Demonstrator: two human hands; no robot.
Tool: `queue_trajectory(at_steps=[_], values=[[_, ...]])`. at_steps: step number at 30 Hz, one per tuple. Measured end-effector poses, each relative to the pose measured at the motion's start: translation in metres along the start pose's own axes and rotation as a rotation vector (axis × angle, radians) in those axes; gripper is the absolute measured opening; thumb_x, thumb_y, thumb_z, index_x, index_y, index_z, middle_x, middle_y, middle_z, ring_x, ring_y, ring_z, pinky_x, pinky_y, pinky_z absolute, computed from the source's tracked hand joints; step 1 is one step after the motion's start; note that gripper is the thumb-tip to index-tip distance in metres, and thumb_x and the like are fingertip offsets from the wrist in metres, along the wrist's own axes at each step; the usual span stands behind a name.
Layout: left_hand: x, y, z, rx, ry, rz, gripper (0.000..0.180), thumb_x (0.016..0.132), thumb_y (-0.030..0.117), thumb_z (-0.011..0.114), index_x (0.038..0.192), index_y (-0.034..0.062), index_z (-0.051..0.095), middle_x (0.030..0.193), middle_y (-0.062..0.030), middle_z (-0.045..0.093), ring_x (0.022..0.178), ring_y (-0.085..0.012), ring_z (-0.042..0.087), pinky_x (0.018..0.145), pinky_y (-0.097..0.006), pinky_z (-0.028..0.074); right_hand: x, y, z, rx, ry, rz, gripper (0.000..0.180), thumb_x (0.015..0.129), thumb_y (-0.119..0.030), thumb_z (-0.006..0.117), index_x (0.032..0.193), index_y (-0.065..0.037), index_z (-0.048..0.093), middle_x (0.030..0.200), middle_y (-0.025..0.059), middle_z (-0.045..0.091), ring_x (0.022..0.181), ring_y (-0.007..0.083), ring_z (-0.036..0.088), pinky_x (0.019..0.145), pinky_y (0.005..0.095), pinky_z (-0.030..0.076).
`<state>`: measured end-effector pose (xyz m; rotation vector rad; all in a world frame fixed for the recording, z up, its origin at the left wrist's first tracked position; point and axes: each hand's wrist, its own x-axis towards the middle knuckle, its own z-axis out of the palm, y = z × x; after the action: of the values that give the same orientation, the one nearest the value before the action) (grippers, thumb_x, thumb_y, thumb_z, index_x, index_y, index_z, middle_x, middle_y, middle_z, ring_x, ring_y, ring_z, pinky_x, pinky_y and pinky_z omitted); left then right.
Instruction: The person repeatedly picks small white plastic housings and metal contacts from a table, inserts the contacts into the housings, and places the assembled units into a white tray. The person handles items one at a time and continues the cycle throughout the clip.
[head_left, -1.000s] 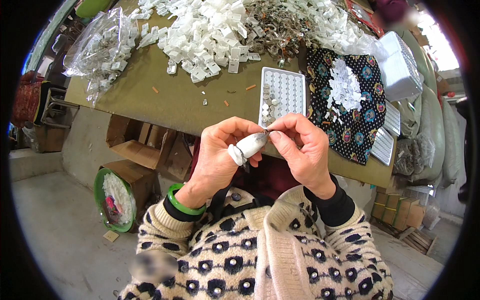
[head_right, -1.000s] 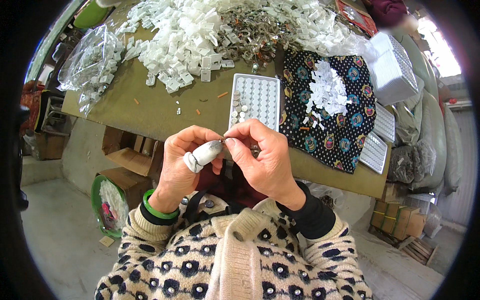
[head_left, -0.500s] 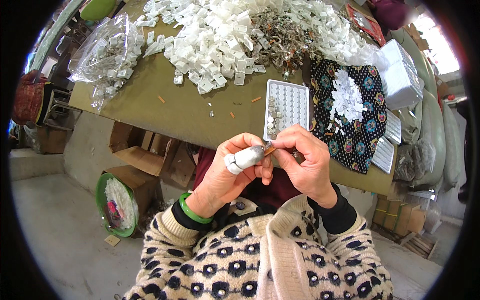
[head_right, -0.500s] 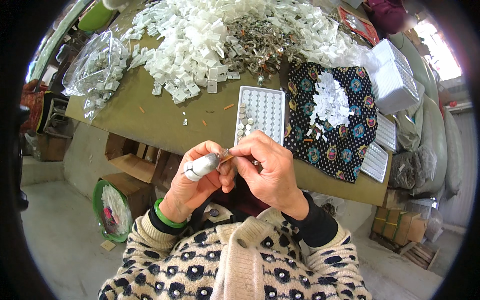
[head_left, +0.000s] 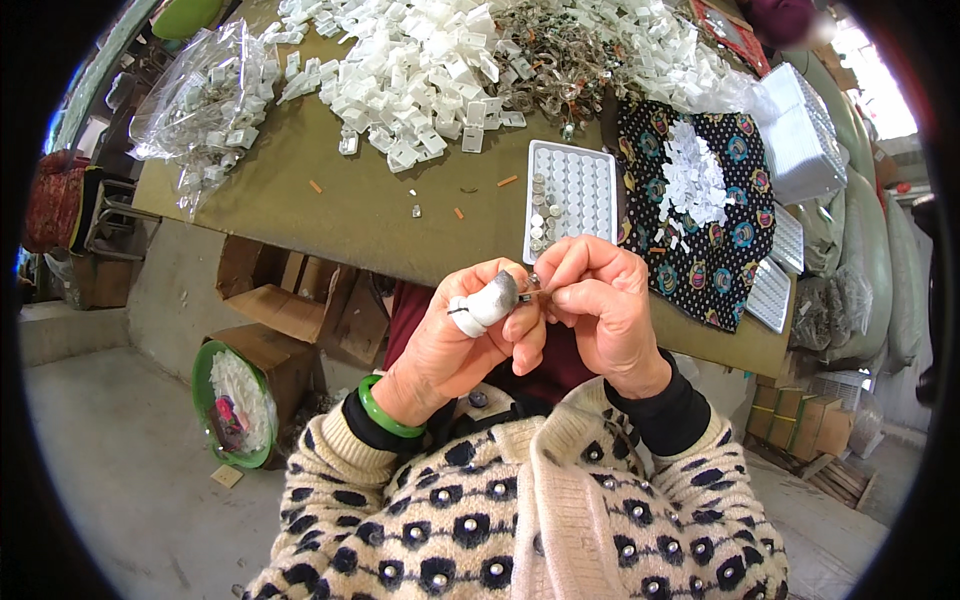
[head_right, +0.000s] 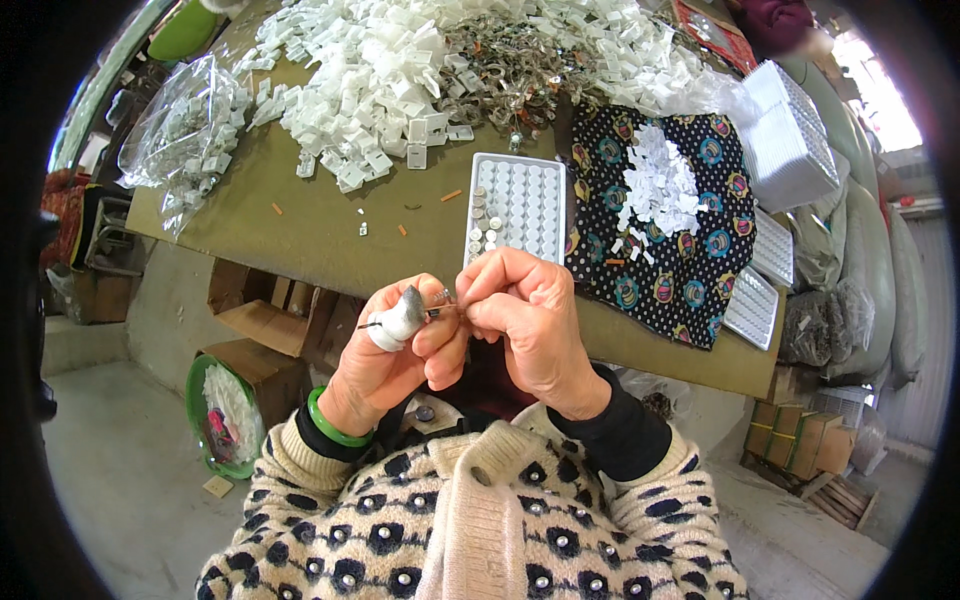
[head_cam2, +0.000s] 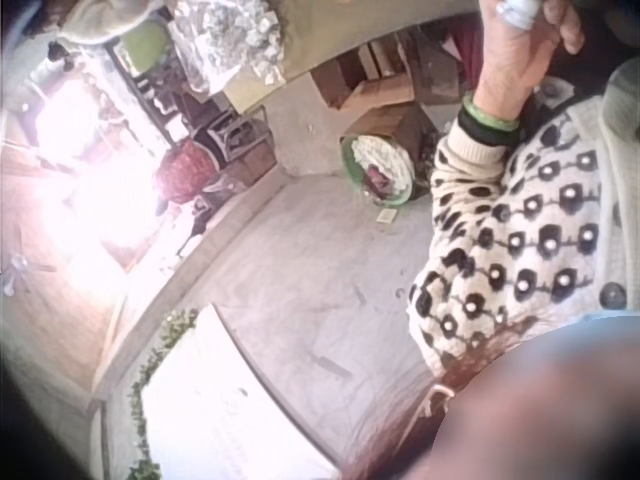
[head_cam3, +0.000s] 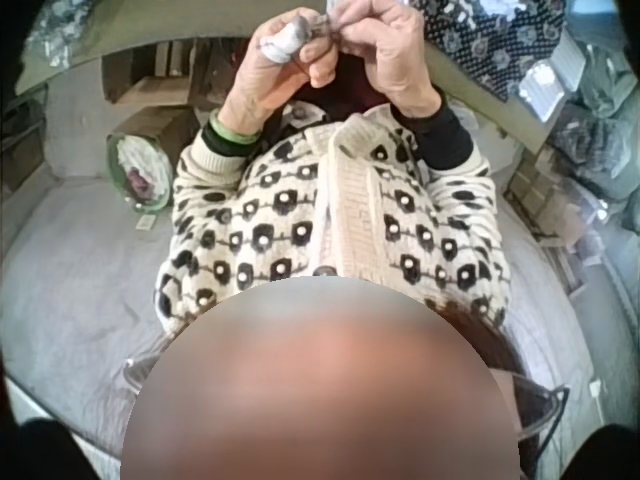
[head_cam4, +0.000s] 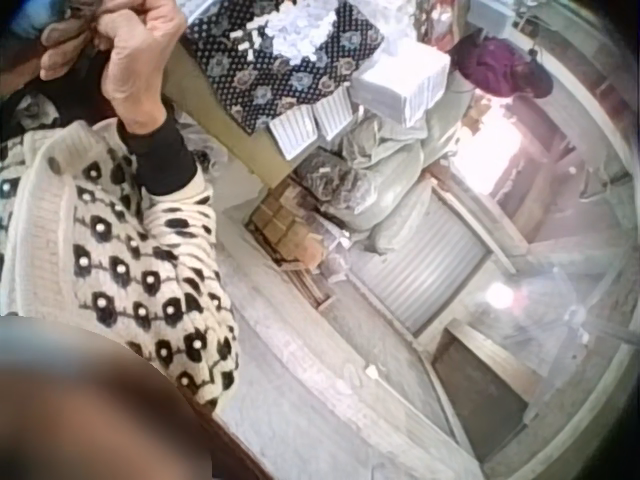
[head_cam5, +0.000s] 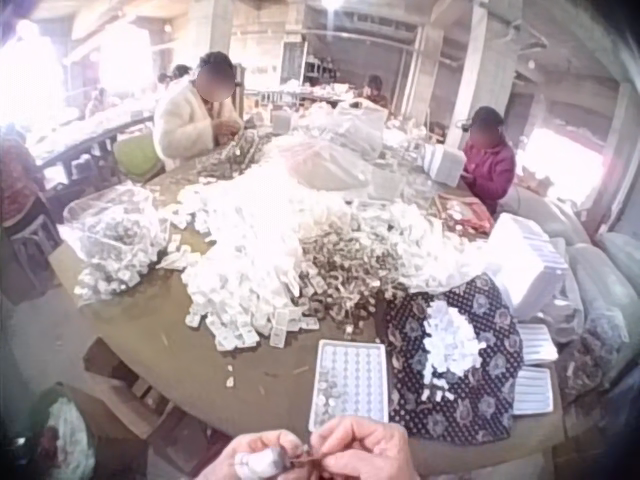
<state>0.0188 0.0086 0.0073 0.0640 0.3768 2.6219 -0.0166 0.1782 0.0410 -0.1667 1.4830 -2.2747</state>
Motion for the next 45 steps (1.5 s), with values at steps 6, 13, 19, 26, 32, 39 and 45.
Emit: queue_trajectory(at_steps=[6, 13, 19, 26, 32, 39, 45], values=[[0.001, 0.011, 0.004, 0.041, 0.087, -0.033, 0.025, 0.096, 0.030, 0.061, 0.109, 0.0083, 0.059, 0.072, -0.0039, 0.054, 0.062, -0.0215, 0.056, 0.054, -0.035, 0.045, 0.008, -0.001, 0.005, -0.870, -0.079, -0.669, 0.017, 0.081, 0.012, 0.060, 0.094, 0.001, 0.058, 0.088, 0.0131, 0.061, 0.072, 0.0227, 0.062, 0.065, 0.0302, 0.050], [0.049, 0.062, 0.001, 1.550, 0.187, 0.628, 0.017, 0.087, -0.002, 0.064, 0.103, 0.0035, 0.062, 0.083, -0.0068, 0.063, 0.068, -0.0175, 0.062, 0.060, -0.027, 0.050, 0.004, -0.004, -0.002, -0.495, 0.061, -0.275, 0.014, 0.085, 0.009, 0.061, 0.096, 0.001, 0.059, 0.090, 0.0043, 0.061, 0.072, 0.0074, 0.056, 0.063, 0.0204, 0.045], [0.101, 0.111, -0.017, 2.878, 0.046, 0.755, 0.020, 0.074, 0.015, 0.061, 0.093, 0.0065, 0.061, 0.111, -0.0111, 0.053, 0.097, -0.0244, 0.054, 0.079, -0.035, 0.048, 0.003, 0.000, -0.005, -0.268, 0.091, -0.092, 0.013, 0.088, 0.008, 0.058, 0.097, 0.000, 0.056, 0.088, 0.0044, 0.059, 0.064, 0.0061, 0.052, 0.056, 0.0197, 0.042], [0.091, 0.117, -0.030, 2.757, 0.097, 1.002, 0.009, 0.072, 0.016, 0.061, 0.070, 0.0075, 0.059, 0.091, -0.0083, 0.052, 0.090, -0.0211, 0.055, 0.073, -0.032, 0.046, 0.008, -0.003, -0.002, -0.224, 0.076, -0.118, 0.009, 0.091, 0.000, 0.062, 0.096, 0.000, 0.055, 0.078, 0.0056, 0.058, 0.060, 0.0089, 0.051, 0.056, 0.0225, 0.043], [0.067, 0.085, -0.016, 1.890, 0.242, 0.921, 0.013, 0.081, 0.004, 0.061, 0.092, 0.0032, 0.055, 0.083, -0.0155, 0.058, 0.076, -0.0333, 0.062, 0.064, -0.042, 0.050, 0.015, -0.005, 0.008, -0.038, 0.070, -0.193, 0.011, 0.093, -0.003, 0.061, 0.099, -0.001, 0.053, 0.085, 0.0081, 0.060, 0.061, 0.0119, 0.052, 0.059, 0.0280, 0.046], [0.024, 0.027, -0.003, 0.919, 0.096, 0.322, 0.029, 0.090, 0.008, 0.067, 0.117, -0.0037, 0.063, 0.097, -0.0057, 0.068, 0.082, -0.0109, 0.061, 0.074, -0.026, 0.050, 0.017, -0.004, 0.017, -0.103, 0.065, -0.211, 0.011, 0.093, -0.003, 0.062, 0.100, -0.001, 0.054, 0.083, 0.0072, 0.058, 0.063, 0.0118, 0.052, 0.057, 0.0256, 0.045], [0.012, 0.022, 0.001, 0.429, 0.233, 0.251, 0.030, 0.091, 0.006, 0.066, 0.120, -0.0016, 0.064, 0.104, -0.0094, 0.069, 0.082, -0.0151, 0.066, 0.070, -0.028, 0.055, 0.015, -0.006, 0.021, -0.151, 0.109, -0.168, 0.009, 0.091, 0.000, 0.058, 0.100, 0.001, 0.056, 0.075, 0.0045, 0.055, 0.061, 0.0107, 0.052, 0.054, 0.0246, 0.043]])
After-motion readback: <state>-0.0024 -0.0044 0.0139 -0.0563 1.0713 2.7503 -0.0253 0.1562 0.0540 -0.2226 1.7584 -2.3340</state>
